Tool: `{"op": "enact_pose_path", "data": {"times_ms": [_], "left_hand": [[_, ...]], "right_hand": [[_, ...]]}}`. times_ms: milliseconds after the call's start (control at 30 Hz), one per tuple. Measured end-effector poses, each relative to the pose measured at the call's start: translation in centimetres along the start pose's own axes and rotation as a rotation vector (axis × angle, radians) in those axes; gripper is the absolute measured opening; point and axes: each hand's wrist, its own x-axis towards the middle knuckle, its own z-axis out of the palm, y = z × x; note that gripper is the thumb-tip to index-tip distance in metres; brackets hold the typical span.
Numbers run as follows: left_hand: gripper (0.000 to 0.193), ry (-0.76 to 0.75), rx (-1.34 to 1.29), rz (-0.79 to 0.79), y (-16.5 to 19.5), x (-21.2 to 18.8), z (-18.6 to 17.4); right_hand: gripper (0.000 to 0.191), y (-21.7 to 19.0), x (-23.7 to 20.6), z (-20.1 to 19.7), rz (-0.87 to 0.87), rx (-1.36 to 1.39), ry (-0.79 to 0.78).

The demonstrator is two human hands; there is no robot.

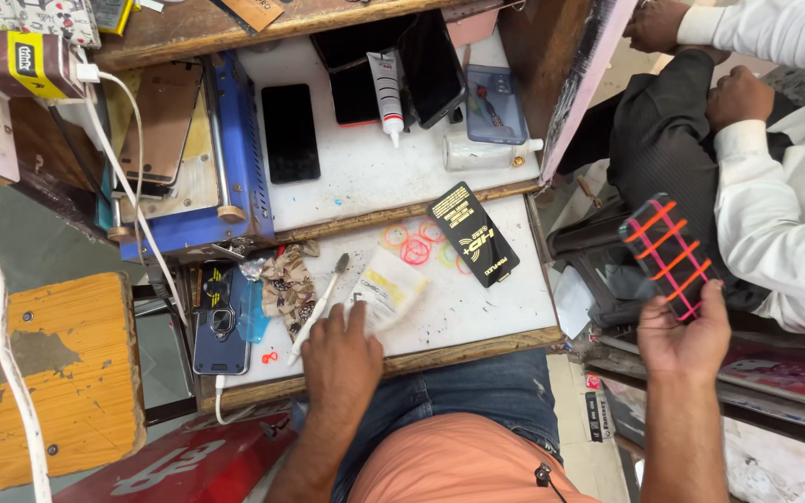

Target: The person handles a smartphone with a cracked screen, moves a box and a phone case, and then uses a small blue tool to scrape the screen surface. The person continues to scrape the screen repeatedly while another person sits nearby holding a different phone.

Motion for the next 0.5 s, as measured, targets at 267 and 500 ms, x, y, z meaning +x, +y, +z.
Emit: {"op": "enact_pose_path", "data": {"times_ms": [267,500], "left_hand": [[0.017,0.101,-0.228,-0.094,-0.8,0.7,-3.2],[0.022,0.328,-0.111,-0.037,2.2,12.3,-3.7]], "right_hand": [[0.023,-1.6,1.9,-3.0,-0.059,0.129,0.093],[0.027,-1.6,3.1,-2.2,-0.057,0.219,0.022]]}}
